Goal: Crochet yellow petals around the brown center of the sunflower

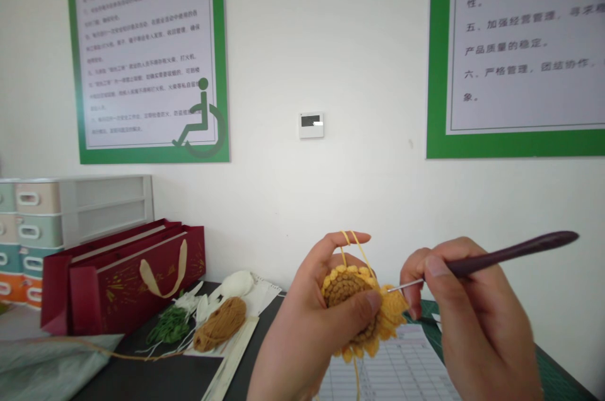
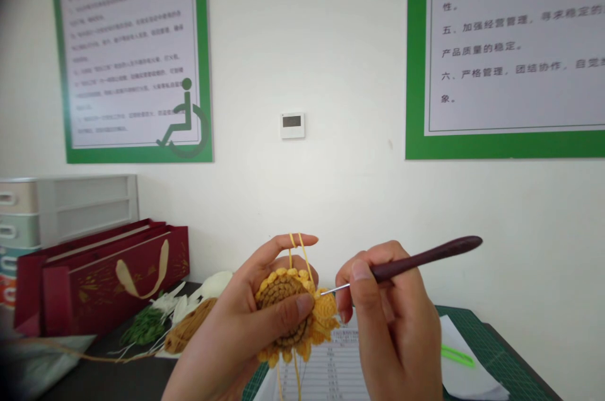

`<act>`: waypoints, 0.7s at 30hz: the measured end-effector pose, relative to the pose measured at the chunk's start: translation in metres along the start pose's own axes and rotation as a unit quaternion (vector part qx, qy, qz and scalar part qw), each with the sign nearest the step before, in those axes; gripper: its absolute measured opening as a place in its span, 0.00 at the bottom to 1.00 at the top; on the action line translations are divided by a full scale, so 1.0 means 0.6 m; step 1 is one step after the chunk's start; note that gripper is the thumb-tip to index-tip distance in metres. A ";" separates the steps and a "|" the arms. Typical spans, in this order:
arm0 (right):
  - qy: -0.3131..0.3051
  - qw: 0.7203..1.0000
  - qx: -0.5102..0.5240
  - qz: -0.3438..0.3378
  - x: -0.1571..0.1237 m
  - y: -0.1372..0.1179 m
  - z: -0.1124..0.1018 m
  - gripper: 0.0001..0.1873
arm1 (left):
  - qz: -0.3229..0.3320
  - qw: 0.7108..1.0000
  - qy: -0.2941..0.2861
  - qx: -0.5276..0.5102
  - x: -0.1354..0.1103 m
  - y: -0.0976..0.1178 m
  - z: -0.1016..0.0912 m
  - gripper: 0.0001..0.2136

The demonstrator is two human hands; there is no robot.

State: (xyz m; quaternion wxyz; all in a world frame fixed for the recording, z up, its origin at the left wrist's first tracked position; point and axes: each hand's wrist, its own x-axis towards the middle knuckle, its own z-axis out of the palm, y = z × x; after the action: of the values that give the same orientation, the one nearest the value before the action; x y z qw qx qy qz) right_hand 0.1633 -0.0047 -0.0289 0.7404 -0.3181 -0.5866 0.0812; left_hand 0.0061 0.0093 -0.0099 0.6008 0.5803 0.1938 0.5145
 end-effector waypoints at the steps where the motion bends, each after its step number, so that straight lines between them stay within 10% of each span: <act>1: -0.004 1.000 0.007 0.011 0.001 0.000 0.000 0.14 | -0.002 1.000 -0.001 0.001 0.000 0.001 0.001 0.26; 21: -0.037 0.990 0.122 0.068 0.008 0.021 0.008 0.16 | -0.004 1.000 -0.001 0.006 0.002 0.001 -0.003 0.26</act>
State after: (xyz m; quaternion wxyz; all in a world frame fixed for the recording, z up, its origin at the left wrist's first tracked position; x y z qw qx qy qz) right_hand 0.1636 0.0094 -0.0320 0.7439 -0.2616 -0.5765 0.2140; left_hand 0.0050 0.0112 -0.0094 0.5997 0.5834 0.1990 0.5103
